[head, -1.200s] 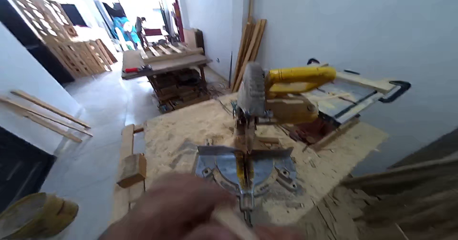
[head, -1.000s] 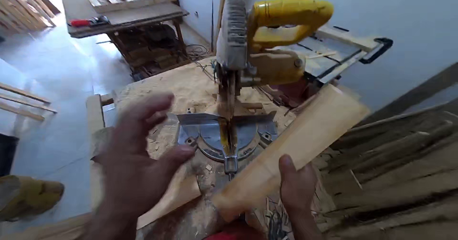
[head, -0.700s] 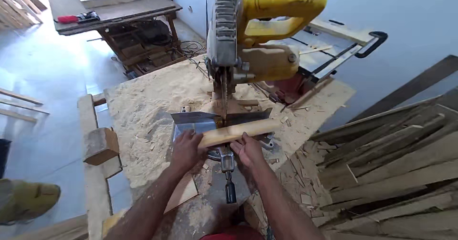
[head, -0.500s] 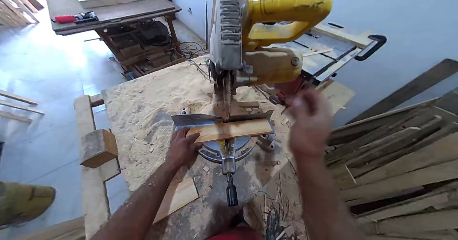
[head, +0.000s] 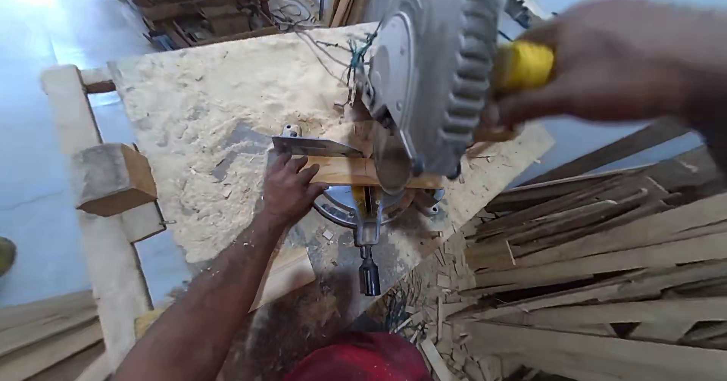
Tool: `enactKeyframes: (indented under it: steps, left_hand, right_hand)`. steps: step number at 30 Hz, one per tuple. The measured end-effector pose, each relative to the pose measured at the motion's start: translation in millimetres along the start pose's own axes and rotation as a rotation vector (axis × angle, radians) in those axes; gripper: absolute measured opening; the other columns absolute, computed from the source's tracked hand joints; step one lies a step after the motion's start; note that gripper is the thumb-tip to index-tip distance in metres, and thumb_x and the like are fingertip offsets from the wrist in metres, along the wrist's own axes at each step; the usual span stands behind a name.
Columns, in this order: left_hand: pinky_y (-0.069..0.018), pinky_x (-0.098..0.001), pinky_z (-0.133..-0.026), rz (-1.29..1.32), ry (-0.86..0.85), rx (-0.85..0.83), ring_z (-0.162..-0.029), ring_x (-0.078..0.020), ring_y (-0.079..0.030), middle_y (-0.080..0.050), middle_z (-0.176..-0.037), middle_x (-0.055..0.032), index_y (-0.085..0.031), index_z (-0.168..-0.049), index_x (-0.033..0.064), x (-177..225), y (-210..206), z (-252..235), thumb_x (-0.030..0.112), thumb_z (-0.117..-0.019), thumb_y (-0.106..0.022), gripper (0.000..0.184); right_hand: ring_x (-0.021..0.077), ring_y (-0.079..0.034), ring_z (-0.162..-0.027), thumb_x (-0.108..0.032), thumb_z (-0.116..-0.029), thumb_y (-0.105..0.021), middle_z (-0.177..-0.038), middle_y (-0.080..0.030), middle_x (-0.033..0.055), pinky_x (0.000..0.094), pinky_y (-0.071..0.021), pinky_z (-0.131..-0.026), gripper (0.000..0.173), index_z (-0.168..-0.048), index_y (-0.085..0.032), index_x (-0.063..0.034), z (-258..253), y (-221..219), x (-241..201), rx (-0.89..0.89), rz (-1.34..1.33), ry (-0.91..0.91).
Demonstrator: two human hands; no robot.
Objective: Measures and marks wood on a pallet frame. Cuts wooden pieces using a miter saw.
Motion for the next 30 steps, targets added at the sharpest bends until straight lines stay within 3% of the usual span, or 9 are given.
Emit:
enactKeyframes:
  steps: [4,7,10,17,26,30]
  left_hand:
    - [-0.044,-0.0584,-0.11,0.024,0.017,0.022,-0.132,-0.0361,-0.057,-0.065,-0.138,-0.0098,-0.073,-0.127,0.0258,-1.9,2.0,0.1,0.072,-0.0929,-0.054,0.061]
    - [-0.0438,-0.0582,-0.109,0.049,0.018,0.021,-0.131,-0.0352,-0.057,-0.065,-0.138,-0.0091,-0.073,-0.127,0.0266,-4.1,3.0,-1.2,0.072,-0.0925,-0.055,0.06]
    - [-0.0414,-0.0573,-0.112,0.074,0.027,-0.002,-0.133,-0.0342,-0.055,-0.064,-0.14,-0.007,-0.072,-0.129,0.0288,-5.8,0.7,-0.8,0.072,-0.0928,-0.055,0.059]
    - [-0.0415,-0.057,-0.111,0.067,0.031,0.006,-0.132,-0.0346,-0.054,-0.064,-0.14,-0.007,-0.072,-0.129,0.0286,-5.5,-1.1,-1.0,0.071,-0.0931,-0.056,0.058]
    - [-0.0407,-0.056,-0.112,0.069,0.036,0.005,-0.132,-0.0334,-0.055,-0.064,-0.14,-0.0061,-0.073,-0.128,0.0296,-6.5,-2.3,-0.7,0.072,-0.0924,-0.056,0.058]
    - [-0.0406,-0.0558,-0.112,0.064,0.035,0.0,-0.132,-0.0331,-0.055,-0.064,-0.14,-0.0057,-0.073,-0.128,0.0296,-7.0,-2.5,-1.1,0.072,-0.0922,-0.057,0.058]
  right_hand:
    - [0.0364,-0.061,-0.06,-0.044,-0.0802,-0.072,-0.065,-0.058,0.0099,0.0573,-0.0416,-0.046,0.029,-0.089,-0.064,-0.0173,42.7,-60.5,-23.6,0.149,0.091,-0.156]
    - [0.0436,-0.063,-0.063,-0.039,-0.0839,-0.07,-0.071,-0.061,0.0164,0.0609,-0.0433,-0.047,0.032,-0.093,-0.063,-0.009,60.5,-89.2,-38.8,0.25,0.11,-0.14]
    - [0.0404,-0.062,-0.06,-0.041,-0.0864,-0.061,-0.069,-0.06,0.0154,0.0574,-0.0423,-0.045,0.036,-0.089,-0.062,-0.006,67.4,-105.2,-44.3,0.354,0.132,-0.061]
    - [0.0395,-0.061,-0.058,-0.044,-0.0847,-0.06,-0.067,-0.058,0.0151,0.0554,-0.0405,-0.044,0.038,-0.083,-0.059,-0.0052,69.3,-109.5,-43.5,0.382,0.151,-0.063]
    - [0.0393,-0.062,-0.059,-0.041,-0.0832,-0.061,-0.07,-0.06,0.0155,0.0555,-0.0414,-0.045,0.036,-0.085,-0.061,-0.005,70.2,-110.7,-46.6,0.392,0.146,-0.055]
    - [0.038,-0.061,-0.058,-0.041,-0.0862,-0.058,-0.069,-0.059,0.0146,0.0541,-0.0406,-0.044,0.036,-0.083,-0.06,-0.0053,71.0,-111.0,-48.5,0.428,0.154,-0.033]
Point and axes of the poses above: each hand's wrist, its own z-axis away from the middle knuckle, its own y-axis out of the back of the hand, x = y × z, the point moved 8 cm from there along -z, towards the middle knuckle
